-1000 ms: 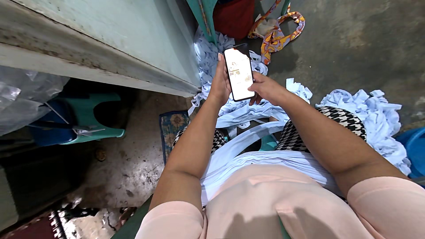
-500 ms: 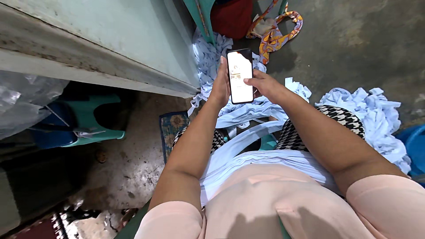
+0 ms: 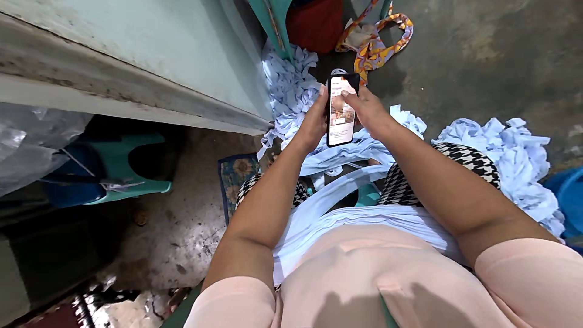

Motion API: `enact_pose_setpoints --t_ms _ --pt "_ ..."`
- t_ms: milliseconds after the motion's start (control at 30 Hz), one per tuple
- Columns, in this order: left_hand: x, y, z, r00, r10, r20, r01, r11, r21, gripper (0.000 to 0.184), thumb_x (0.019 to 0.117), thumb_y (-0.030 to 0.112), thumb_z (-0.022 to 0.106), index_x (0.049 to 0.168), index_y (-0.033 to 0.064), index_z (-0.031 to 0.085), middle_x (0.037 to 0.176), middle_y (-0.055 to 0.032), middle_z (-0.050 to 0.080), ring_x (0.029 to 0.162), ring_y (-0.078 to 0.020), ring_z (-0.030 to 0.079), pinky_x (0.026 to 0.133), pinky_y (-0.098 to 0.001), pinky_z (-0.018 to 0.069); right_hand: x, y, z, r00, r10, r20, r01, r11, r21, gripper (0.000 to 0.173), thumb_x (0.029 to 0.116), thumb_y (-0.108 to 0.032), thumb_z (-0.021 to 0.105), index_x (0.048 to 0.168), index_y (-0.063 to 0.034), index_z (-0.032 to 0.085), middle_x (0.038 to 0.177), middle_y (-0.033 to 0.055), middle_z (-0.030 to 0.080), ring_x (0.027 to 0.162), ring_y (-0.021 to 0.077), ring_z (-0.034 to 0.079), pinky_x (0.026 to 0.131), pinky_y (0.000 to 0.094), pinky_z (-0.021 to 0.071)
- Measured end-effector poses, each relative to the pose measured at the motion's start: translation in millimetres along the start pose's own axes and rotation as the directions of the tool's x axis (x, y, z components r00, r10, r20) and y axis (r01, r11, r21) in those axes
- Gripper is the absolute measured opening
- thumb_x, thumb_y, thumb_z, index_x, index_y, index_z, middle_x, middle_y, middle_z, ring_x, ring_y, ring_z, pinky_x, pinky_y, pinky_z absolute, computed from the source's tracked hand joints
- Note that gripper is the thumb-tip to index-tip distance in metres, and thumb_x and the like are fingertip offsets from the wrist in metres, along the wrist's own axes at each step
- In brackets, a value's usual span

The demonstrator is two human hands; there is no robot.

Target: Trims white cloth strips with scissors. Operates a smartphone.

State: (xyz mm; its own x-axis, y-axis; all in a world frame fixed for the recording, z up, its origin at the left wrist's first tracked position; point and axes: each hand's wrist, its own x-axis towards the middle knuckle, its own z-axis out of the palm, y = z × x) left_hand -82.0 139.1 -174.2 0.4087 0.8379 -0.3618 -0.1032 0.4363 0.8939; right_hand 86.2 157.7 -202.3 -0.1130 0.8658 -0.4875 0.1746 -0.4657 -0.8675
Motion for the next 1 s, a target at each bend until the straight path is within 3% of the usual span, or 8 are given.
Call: enact_pose_setpoints --t_ms 233,433,600,733,1000 --pt "0 -3 -1 1.000 0.002 -0.016 -0.002 1.000 -0.003 0.074 0.1067 0.057 0.009 0.146 0.0044 0.044 0.133 -0.0123 0.061 0.118 -0.0193 0.062 0.101 -0.0424 0.0529 -2 -3 1 0.999 0.035 0.004 -0.035 0.999 0.006 0.057 0.1039 -0.047 0.053 0.142 -0.0047 0.047 0.123 0.0181 0.065 0.110 0.0274 0.067 0.093 0.0505 0.0557" --pt "-1 2 -6 0.999 -0.004 -0.049 0.005 1.000 0.004 0.079 0.1053 0.058 0.003 0.150 0.0046 0.039 0.134 -0.0124 0.061 0.118 -0.0189 0.063 0.101 -0.0417 0.0529 -10 -13 1 0.998 0.000 0.059 -0.003 0.999 0.051 0.042 0.1073 -0.031 0.047 0.142 -0.0064 0.048 0.120 0.0151 0.065 0.102 0.0221 0.066 0.084 0.0431 0.0563" --pt "1 -3 -9 0.999 -0.006 -0.032 0.005 1.000 -0.029 0.080 0.1040 0.061 0.002 0.148 0.0073 0.041 0.132 -0.0110 0.063 0.117 -0.0193 0.064 0.100 -0.0425 0.0538 -11 -12 1 0.997 0.004 0.075 -0.009 0.997 0.080 0.040 0.0997 -0.016 0.053 0.138 -0.0058 0.050 0.117 0.0140 0.066 0.099 0.0208 0.067 0.082 0.0417 0.0566" --pt "2 -4 -10 1.000 -0.015 -0.023 0.014 0.999 -0.041 0.081 0.1036 0.062 0.001 0.151 0.0075 0.038 0.134 -0.0110 0.062 0.118 -0.0198 0.064 0.100 -0.0428 0.0543 -8 -10 1 0.996 -0.006 0.085 0.002 0.999 0.049 0.043 0.0953 -0.010 0.057 0.137 -0.0045 0.050 0.120 0.0153 0.065 0.103 0.0224 0.067 0.087 0.0440 0.0568" --pt "1 0 -10 0.999 -0.039 -0.026 0.037 0.998 -0.060 0.084 0.1027 0.063 -0.001 0.151 0.0081 0.040 0.133 -0.0116 0.064 0.117 -0.0207 0.065 0.099 -0.0432 0.0547 -7 -9 1 0.995 -0.048 0.087 0.048 0.999 0.008 0.041 0.0982 -0.010 0.060 0.138 -0.0023 0.050 0.123 0.0160 0.065 0.109 0.0216 0.067 0.094 0.0434 0.0561"
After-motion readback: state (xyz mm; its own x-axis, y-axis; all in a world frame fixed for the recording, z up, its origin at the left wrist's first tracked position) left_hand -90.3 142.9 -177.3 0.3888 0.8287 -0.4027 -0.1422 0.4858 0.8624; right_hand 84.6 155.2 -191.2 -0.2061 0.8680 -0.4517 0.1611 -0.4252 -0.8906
